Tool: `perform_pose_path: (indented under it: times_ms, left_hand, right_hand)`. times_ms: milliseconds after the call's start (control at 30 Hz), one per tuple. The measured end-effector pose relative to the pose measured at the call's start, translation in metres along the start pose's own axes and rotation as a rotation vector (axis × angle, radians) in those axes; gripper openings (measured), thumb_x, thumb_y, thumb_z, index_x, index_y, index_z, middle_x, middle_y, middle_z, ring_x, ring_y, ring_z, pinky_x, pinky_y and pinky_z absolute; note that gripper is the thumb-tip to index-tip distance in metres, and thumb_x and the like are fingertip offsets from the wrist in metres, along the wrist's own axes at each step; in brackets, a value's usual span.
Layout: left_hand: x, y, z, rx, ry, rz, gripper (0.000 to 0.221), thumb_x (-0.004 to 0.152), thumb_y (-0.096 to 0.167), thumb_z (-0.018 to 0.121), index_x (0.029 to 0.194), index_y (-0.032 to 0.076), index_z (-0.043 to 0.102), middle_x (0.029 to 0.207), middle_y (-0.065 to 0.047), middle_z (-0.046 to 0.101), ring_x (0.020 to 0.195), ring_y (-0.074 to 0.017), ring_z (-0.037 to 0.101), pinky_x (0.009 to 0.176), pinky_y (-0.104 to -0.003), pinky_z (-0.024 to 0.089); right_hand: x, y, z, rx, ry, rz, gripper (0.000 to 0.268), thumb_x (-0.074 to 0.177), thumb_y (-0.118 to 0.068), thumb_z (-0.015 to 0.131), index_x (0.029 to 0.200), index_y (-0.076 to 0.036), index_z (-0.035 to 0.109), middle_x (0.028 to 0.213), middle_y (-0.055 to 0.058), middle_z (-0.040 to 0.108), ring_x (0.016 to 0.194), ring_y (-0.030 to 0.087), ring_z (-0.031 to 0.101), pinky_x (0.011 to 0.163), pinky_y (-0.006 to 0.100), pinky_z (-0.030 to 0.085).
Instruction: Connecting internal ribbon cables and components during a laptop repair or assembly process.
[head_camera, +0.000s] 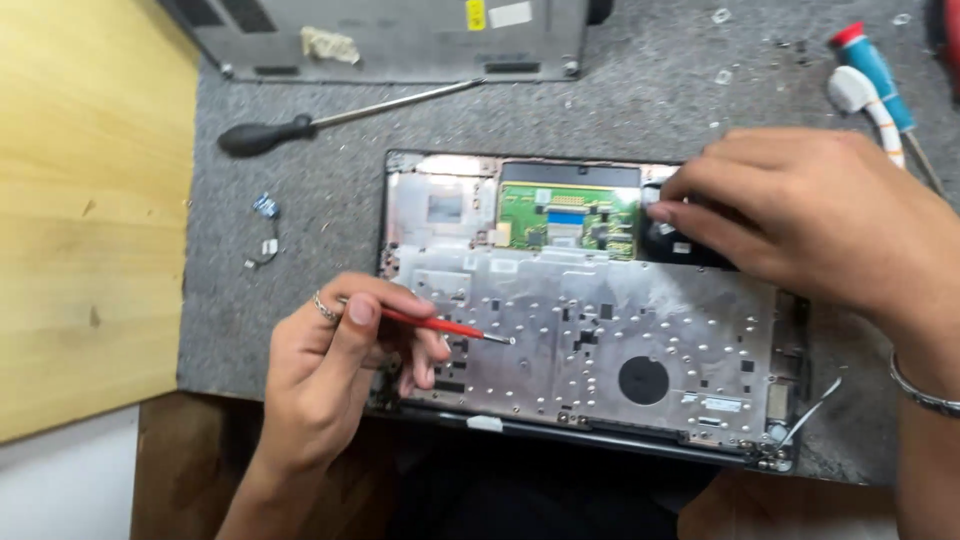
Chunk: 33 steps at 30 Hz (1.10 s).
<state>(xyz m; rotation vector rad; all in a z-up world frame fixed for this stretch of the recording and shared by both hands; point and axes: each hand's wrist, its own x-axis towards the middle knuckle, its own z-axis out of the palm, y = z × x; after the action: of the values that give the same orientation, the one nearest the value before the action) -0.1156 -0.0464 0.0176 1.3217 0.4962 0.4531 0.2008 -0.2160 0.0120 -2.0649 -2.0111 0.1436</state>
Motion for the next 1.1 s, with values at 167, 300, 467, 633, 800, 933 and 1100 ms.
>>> perform_pose_path:
  times_ms: [167, 300, 467, 633, 800, 933, 1100]
  left_hand:
    - [-0.05, -0.016, -0.009, -0.007, 0.127, 0.045, 0.036, 0.108, 0.028, 0.047, 0.108, -0.004, 0.063, 0.087, -0.025, 0.075, 0.06, -0.0209, 0.068, 0.051, -0.024, 0.049]
    - [-0.056, -0.027, -0.018, -0.015, 0.151, 0.007, 0.039, 0.108, 0.031, 0.043, 0.109, -0.003, 0.063, 0.09, -0.03, 0.078, 0.043, -0.0136, 0.059, 0.035, -0.017, 0.026]
    - [-0.058, -0.032, -0.021, -0.093, 0.137, 0.042, 0.038, 0.109, 0.028, 0.043, 0.107, -0.004, 0.062, 0.088, -0.033, 0.077, 0.035, -0.0126, 0.052, 0.035, -0.018, 0.025]
    - [-0.058, -0.037, -0.026, -0.069, 0.099, 0.055, 0.035, 0.109, 0.028, 0.045, 0.106, -0.002, 0.063, 0.082, -0.028, 0.075, 0.034, -0.0127, 0.054, 0.037, -0.019, 0.028]
    - [-0.062, -0.035, -0.025, -0.089, 0.132, -0.009, 0.035, 0.108, 0.029, 0.046, 0.104, -0.002, 0.062, 0.085, -0.03, 0.077, 0.038, -0.0129, 0.058, 0.036, -0.018, 0.028]
    - [-0.064, -0.033, -0.027, -0.085, 0.128, -0.036, 0.033, 0.108, 0.026, 0.046, 0.104, -0.003, 0.063, 0.07, -0.028, 0.073, 0.054, -0.0191, 0.072, 0.043, -0.019, 0.039]
    - [-0.06, -0.023, -0.024, 0.092, 0.055, -0.06, 0.035, 0.108, 0.025, 0.042, 0.103, -0.001, 0.066, 0.047, -0.013, 0.062, 0.066, -0.0215, 0.081, 0.065, -0.022, 0.056]
  right_hand:
    - [0.017, -0.037, 0.014, 0.068, 0.002, -0.277, 0.021, 0.1, -0.03, 0.063, 0.098, -0.011, 0.071, 0.086, 0.004, 0.07, 0.073, 0.027, 0.067, 0.06, 0.042, 0.052]
    - [0.017, -0.039, 0.017, 0.141, 0.003, -0.256, 0.018, 0.098, -0.025, 0.064, 0.104, -0.01, 0.072, 0.09, 0.004, 0.072, 0.075, 0.024, 0.069, 0.067, 0.04, 0.053]
    - [0.023, -0.044, 0.011, 0.24, -0.007, -0.263, 0.028, 0.089, -0.029, 0.073, 0.11, -0.011, 0.076, 0.068, 0.003, 0.061, 0.059, 0.021, 0.056, 0.062, 0.037, 0.047]
    - [0.019, -0.044, 0.017, 0.076, -0.007, -0.317, 0.031, 0.091, -0.034, 0.073, 0.113, -0.013, 0.075, 0.079, 0.003, 0.067, 0.066, 0.022, 0.064, 0.059, 0.038, 0.051]
    - [0.02, -0.045, 0.018, 0.041, -0.009, -0.322, 0.026, 0.092, -0.035, 0.073, 0.11, -0.016, 0.074, 0.069, 0.0, 0.059, 0.065, 0.02, 0.06, 0.058, 0.036, 0.047]
    - [0.022, -0.047, 0.017, 0.056, -0.013, -0.305, 0.028, 0.092, -0.035, 0.072, 0.113, -0.017, 0.074, 0.07, 0.001, 0.058, 0.063, 0.021, 0.057, 0.055, 0.034, 0.043]
    - [0.026, -0.046, 0.013, 0.157, -0.119, -0.283, 0.04, 0.084, -0.03, 0.076, 0.119, -0.01, 0.072, 0.072, 0.003, 0.064, 0.065, 0.02, 0.063, 0.06, 0.035, 0.052]
